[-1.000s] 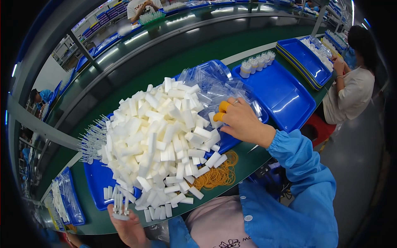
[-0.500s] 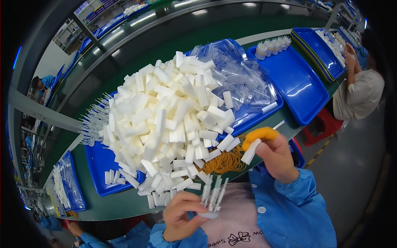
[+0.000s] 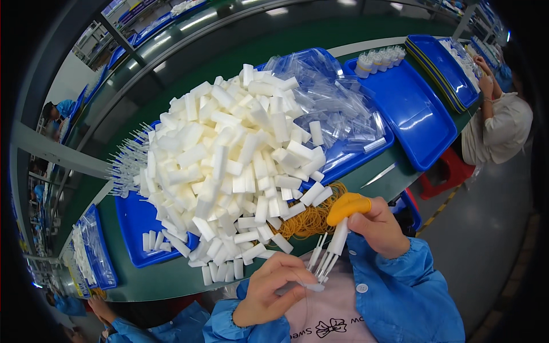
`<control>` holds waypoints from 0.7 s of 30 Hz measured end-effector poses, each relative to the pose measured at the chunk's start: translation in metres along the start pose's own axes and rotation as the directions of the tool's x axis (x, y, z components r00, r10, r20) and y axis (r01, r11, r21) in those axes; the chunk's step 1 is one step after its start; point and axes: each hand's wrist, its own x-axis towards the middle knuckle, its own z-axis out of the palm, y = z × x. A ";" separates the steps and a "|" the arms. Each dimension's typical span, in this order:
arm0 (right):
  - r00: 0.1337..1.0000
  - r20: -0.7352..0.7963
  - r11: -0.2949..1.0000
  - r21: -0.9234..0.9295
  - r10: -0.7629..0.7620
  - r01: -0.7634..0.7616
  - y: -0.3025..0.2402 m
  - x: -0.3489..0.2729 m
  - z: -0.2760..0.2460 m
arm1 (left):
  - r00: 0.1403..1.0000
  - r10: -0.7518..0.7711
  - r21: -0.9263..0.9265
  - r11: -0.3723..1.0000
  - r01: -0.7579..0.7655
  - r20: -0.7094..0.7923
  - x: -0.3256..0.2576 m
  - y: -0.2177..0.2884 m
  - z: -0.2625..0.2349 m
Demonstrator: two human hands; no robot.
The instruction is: The person assembles cotton swabs by inserting white cotton tips into plastic sticks. They gather the sticks into a bundle, secure them with a rubber band, and trim the protruding ends with scissors. The process is repeated for multiple batches of swabs.
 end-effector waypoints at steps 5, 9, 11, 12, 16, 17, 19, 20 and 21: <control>0.994 0.042 0.991 -0.075 -0.104 0.107 0.005 -0.007 -0.009 | 0.983 0.182 0.154 0.971 -0.181 0.007 0.000 0.000 -0.002; 0.986 0.065 0.979 -0.126 -0.152 0.159 0.018 -0.013 0.003 | 0.982 0.166 0.118 0.981 -0.155 -0.087 -0.001 -0.007 0.001; 0.982 0.092 0.967 -0.180 -0.168 0.182 0.021 -0.013 0.009 | 0.984 0.162 0.064 0.986 -0.157 -0.081 -0.001 -0.010 0.003; 0.979 0.105 0.959 -0.206 -0.175 0.194 0.021 -0.012 0.011 | 0.984 0.159 0.037 0.987 -0.157 -0.077 -0.002 -0.012 0.002; 0.991 0.096 0.984 -0.140 -0.095 0.108 0.006 0.002 -0.005 | 0.991 0.107 -0.031 0.993 -0.110 -0.084 -0.002 -0.019 -0.004; 0.990 0.119 0.993 -0.081 -0.078 0.088 0.004 0.006 -0.009 | 0.994 0.080 -0.091 0.992 -0.087 -0.071 -0.003 -0.019 -0.005; 0.992 0.117 0.997 0.063 0.038 -0.046 0.003 0.013 -0.023 | 0.998 0.051 -0.195 0.979 -0.059 -0.045 -0.001 -0.022 -0.005; 0.988 0.118 0.985 0.135 0.095 -0.111 0.005 0.015 -0.031 | 0.998 0.049 -0.241 0.969 -0.056 -0.032 0.001 -0.024 -0.005; 0.983 0.143 0.977 0.161 0.115 -0.138 0.007 0.019 -0.036 | 0.998 0.049 -0.281 0.958 -0.055 -0.028 0.001 -0.025 -0.005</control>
